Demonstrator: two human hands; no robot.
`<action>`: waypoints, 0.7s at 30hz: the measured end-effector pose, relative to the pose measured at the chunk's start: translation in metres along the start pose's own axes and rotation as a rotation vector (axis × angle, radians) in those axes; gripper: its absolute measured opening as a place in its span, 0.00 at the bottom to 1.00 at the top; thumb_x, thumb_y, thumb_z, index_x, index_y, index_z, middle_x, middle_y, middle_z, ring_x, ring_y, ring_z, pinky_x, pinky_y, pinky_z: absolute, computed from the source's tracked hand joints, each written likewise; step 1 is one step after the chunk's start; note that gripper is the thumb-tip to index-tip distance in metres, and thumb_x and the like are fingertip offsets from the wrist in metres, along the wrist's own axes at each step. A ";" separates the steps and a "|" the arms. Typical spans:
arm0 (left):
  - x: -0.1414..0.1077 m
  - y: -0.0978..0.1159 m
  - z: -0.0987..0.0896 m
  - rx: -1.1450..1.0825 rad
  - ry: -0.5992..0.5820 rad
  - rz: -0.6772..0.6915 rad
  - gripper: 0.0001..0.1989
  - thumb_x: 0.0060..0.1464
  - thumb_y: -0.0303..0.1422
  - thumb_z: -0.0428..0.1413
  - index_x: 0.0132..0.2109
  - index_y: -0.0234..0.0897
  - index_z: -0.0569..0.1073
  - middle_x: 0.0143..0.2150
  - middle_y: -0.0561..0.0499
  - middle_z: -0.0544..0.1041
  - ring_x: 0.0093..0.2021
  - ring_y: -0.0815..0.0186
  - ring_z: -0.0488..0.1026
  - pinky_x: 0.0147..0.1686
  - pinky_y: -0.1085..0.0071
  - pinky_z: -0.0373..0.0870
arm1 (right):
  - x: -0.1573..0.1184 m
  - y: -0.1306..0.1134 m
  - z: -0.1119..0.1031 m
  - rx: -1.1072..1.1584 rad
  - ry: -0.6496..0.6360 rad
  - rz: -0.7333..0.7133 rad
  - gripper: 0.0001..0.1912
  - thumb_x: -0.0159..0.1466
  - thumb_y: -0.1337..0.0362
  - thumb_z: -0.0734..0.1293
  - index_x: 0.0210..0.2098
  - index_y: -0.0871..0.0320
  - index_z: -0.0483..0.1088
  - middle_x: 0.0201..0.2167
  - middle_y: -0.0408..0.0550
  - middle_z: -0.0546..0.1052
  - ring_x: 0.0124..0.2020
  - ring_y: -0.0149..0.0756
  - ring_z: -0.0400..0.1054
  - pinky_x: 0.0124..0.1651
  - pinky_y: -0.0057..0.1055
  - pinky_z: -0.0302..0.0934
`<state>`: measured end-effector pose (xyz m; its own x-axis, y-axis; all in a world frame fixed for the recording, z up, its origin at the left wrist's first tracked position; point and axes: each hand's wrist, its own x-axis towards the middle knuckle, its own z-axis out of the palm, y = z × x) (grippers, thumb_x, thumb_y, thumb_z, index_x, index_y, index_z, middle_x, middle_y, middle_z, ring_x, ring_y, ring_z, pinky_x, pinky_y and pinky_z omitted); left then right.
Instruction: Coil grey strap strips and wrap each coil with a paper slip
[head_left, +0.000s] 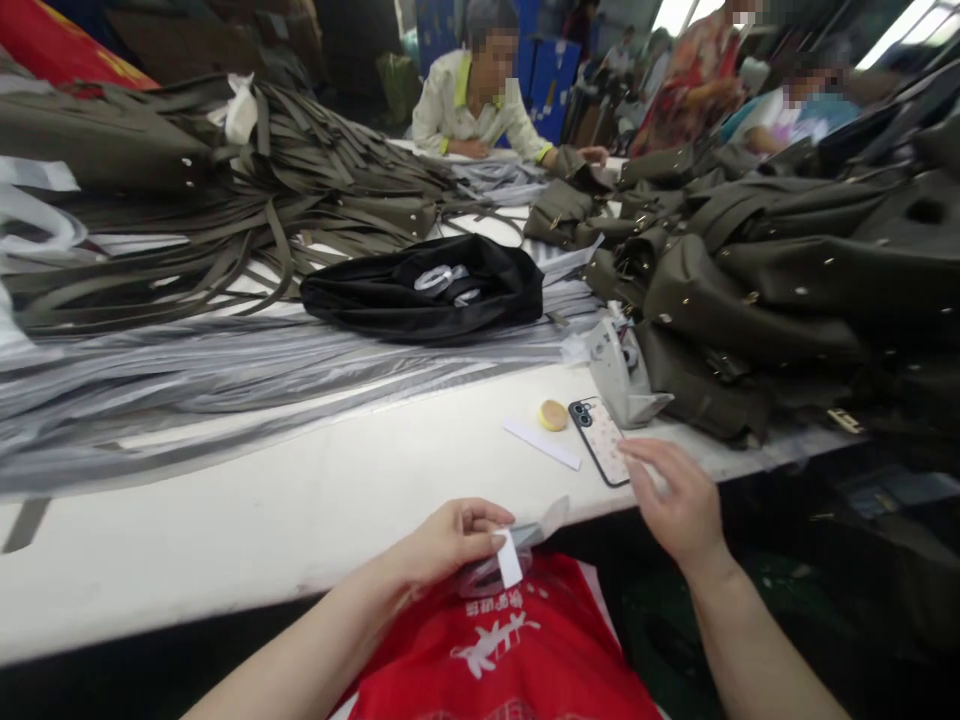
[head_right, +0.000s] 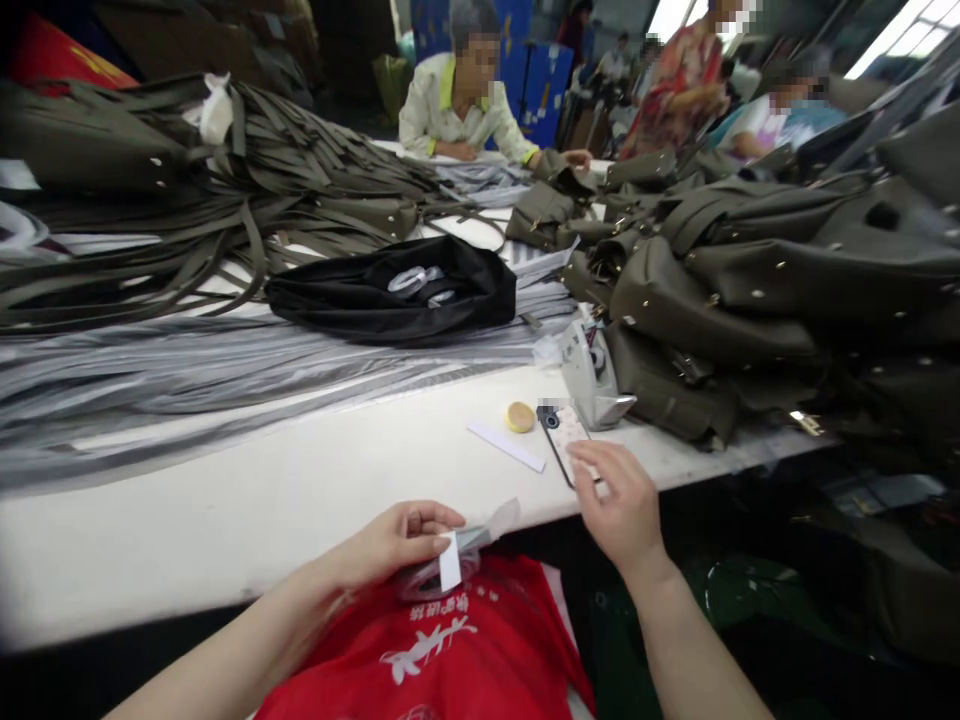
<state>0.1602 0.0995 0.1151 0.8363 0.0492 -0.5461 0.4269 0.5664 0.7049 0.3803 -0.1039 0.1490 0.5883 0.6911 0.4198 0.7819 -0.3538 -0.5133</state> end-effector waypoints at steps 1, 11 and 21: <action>0.001 0.001 -0.002 -0.001 0.031 0.023 0.26 0.37 0.41 0.71 0.42 0.31 0.75 0.33 0.49 0.79 0.30 0.69 0.74 0.33 0.74 0.67 | 0.014 0.022 -0.008 -0.036 0.099 0.147 0.11 0.64 0.63 0.63 0.43 0.55 0.74 0.44 0.55 0.78 0.48 0.46 0.70 0.57 0.45 0.61; 0.008 0.004 0.009 -0.036 0.101 0.159 0.29 0.38 0.46 0.70 0.43 0.32 0.74 0.35 0.45 0.80 0.33 0.61 0.77 0.34 0.70 0.68 | 0.094 0.138 -0.002 0.209 0.021 0.523 0.23 0.55 0.46 0.65 0.27 0.61 0.77 0.24 0.51 0.79 0.27 0.41 0.73 0.31 0.34 0.66; 0.024 -0.002 0.013 -0.041 0.122 0.223 0.29 0.38 0.47 0.69 0.44 0.34 0.74 0.36 0.45 0.80 0.36 0.57 0.78 0.36 0.66 0.71 | 0.045 0.140 -0.009 0.327 0.081 0.618 0.17 0.51 0.48 0.70 0.22 0.56 0.72 0.20 0.48 0.77 0.24 0.42 0.73 0.29 0.38 0.67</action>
<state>0.1842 0.0886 0.1069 0.8594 0.2745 -0.4314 0.2198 0.5634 0.7964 0.5180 -0.1282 0.1021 0.9283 0.3709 0.0264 0.2047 -0.4505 -0.8690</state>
